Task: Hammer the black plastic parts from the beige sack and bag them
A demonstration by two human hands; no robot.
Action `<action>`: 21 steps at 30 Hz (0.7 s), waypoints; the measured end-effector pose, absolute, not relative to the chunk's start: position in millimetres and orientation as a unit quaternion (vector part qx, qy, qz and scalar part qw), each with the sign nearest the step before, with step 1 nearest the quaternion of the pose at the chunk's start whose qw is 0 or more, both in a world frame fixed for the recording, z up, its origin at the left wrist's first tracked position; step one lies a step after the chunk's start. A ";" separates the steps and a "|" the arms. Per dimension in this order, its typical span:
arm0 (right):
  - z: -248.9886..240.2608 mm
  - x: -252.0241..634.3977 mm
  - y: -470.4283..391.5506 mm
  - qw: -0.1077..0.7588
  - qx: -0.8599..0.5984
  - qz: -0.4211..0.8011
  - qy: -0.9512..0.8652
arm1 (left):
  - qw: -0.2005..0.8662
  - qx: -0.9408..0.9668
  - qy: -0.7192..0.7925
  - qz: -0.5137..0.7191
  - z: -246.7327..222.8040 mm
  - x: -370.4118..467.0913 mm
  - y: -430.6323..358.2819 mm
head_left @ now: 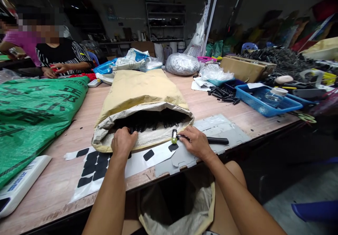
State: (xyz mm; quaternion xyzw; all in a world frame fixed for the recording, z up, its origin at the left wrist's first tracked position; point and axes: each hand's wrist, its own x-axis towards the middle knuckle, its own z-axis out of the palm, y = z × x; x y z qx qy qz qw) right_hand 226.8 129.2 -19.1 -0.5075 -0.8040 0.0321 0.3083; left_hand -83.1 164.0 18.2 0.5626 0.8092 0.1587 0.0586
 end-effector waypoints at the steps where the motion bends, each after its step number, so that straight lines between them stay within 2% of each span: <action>1: -18.9 226.5 128.9 0.308 -0.508 0.032 -0.804 | 0.064 0.559 0.813 0.146 19.5 -84.1 161.9; 4: -18.5 225.7 128.3 0.313 -0.506 0.034 -0.803 | 0.056 0.553 0.817 0.153 25.6 -85.6 139.9; 6: -18.9 225.3 128.3 0.319 -0.503 0.035 -0.802 | 0.047 0.572 0.794 0.201 27.7 -82.1 119.0; 10: -20.5 226.2 129.5 0.329 -0.487 0.024 -0.809 | 0.134 0.705 0.629 0.299 18.1 -59.8 90.6; 12: -19.8 227.3 129.2 0.336 -0.472 0.013 -0.815 | 0.185 0.750 0.565 0.289 8.3 -47.1 88.6; 16: -10.3 227.3 123.3 0.354 -0.454 -0.004 -0.817 | 0.222 0.763 0.543 0.270 -7.3 -36.4 95.6; 21: 9.0 213.8 109.8 0.412 -0.428 0.061 -0.802 | 0.237 0.765 0.533 0.273 -10.0 -40.1 96.9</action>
